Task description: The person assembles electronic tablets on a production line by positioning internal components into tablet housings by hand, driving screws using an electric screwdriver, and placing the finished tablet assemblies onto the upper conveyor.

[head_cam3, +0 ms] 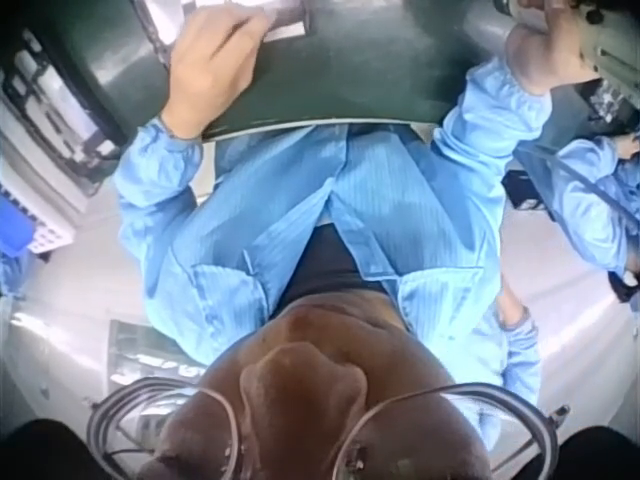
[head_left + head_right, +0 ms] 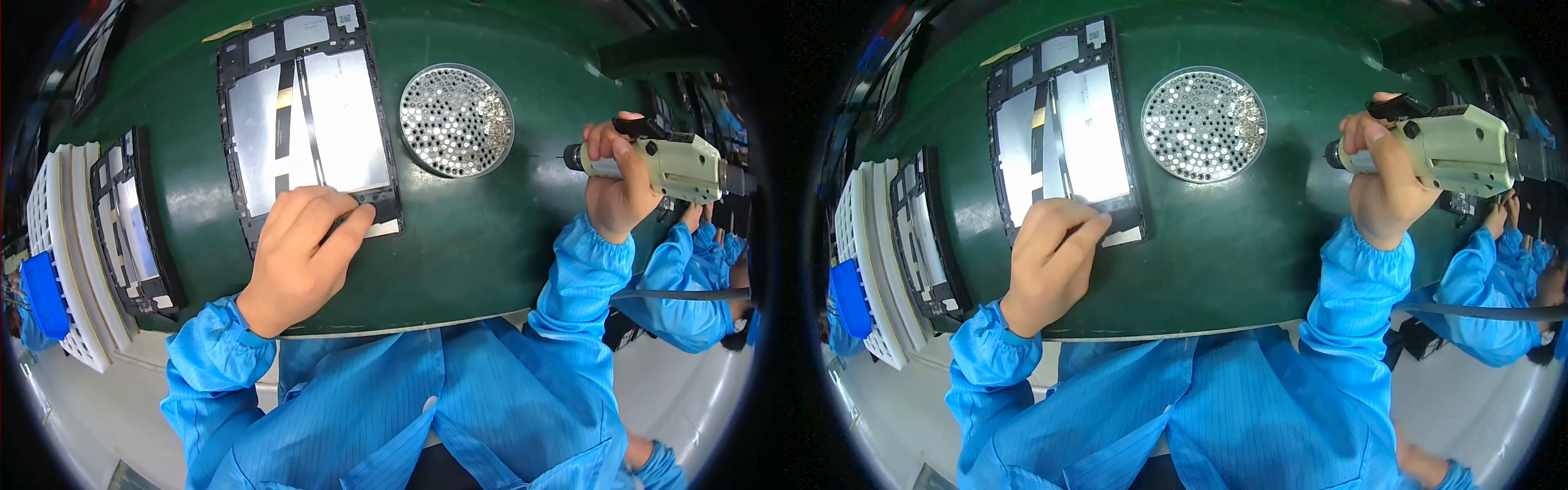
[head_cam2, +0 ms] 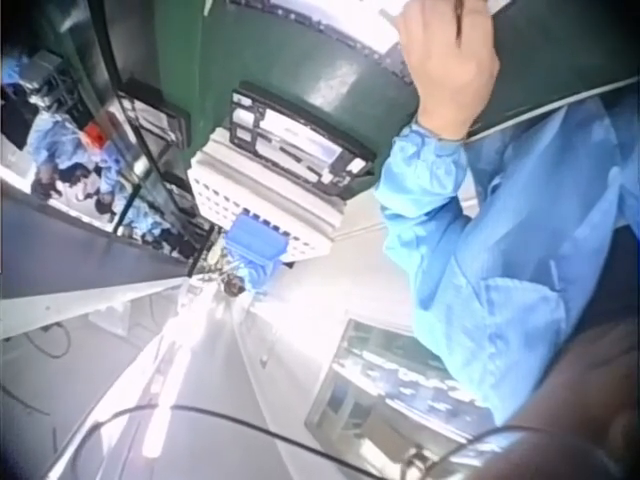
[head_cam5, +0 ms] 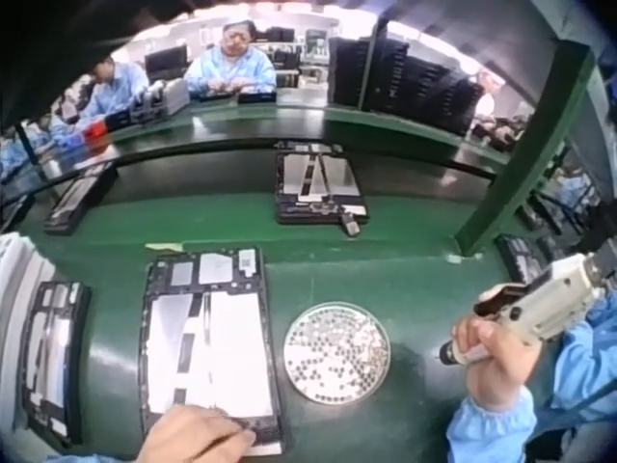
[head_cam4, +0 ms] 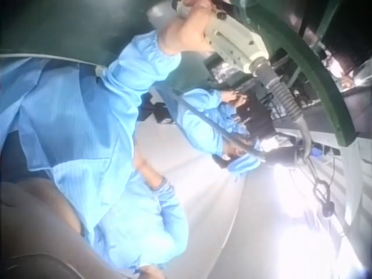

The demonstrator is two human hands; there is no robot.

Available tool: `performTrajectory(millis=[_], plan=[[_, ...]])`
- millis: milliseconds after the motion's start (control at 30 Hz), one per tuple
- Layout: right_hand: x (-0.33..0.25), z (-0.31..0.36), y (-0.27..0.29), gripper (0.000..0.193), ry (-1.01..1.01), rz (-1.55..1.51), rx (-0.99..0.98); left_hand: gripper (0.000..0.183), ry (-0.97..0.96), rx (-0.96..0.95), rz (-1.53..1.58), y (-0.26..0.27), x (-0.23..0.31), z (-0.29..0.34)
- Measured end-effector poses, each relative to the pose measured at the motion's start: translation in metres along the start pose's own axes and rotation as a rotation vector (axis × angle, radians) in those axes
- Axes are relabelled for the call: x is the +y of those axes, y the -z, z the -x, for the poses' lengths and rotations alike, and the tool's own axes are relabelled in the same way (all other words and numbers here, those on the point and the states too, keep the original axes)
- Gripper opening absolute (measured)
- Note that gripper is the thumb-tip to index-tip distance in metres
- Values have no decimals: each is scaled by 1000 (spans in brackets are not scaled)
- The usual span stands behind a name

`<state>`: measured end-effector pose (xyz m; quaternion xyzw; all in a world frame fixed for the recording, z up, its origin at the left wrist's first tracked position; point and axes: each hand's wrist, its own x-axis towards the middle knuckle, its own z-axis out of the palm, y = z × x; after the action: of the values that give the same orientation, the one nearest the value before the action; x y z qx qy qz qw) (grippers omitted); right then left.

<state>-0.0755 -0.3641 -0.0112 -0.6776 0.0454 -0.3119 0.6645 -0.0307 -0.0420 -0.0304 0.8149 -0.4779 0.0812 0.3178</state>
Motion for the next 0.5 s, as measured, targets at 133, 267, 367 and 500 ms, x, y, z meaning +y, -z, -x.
performTrajectory(millis=[133, 267, 367, 500], plan=[[1, -1, 0, 30, 1, -2, -6, 27, 16, 4, -7, 1, 6, -4], [1, -1, 1, 31, 25, -5, -7, 25, -21, -10, 40, -2, 3, -4], [2, -1, 2, 31, 26, -16, -6, 24, -63, -30, 63, 0, 2, -1], [0, 1, -2, 31, 20, -11, 1, 20, -97, -40, -44, -1, 8, 7]])
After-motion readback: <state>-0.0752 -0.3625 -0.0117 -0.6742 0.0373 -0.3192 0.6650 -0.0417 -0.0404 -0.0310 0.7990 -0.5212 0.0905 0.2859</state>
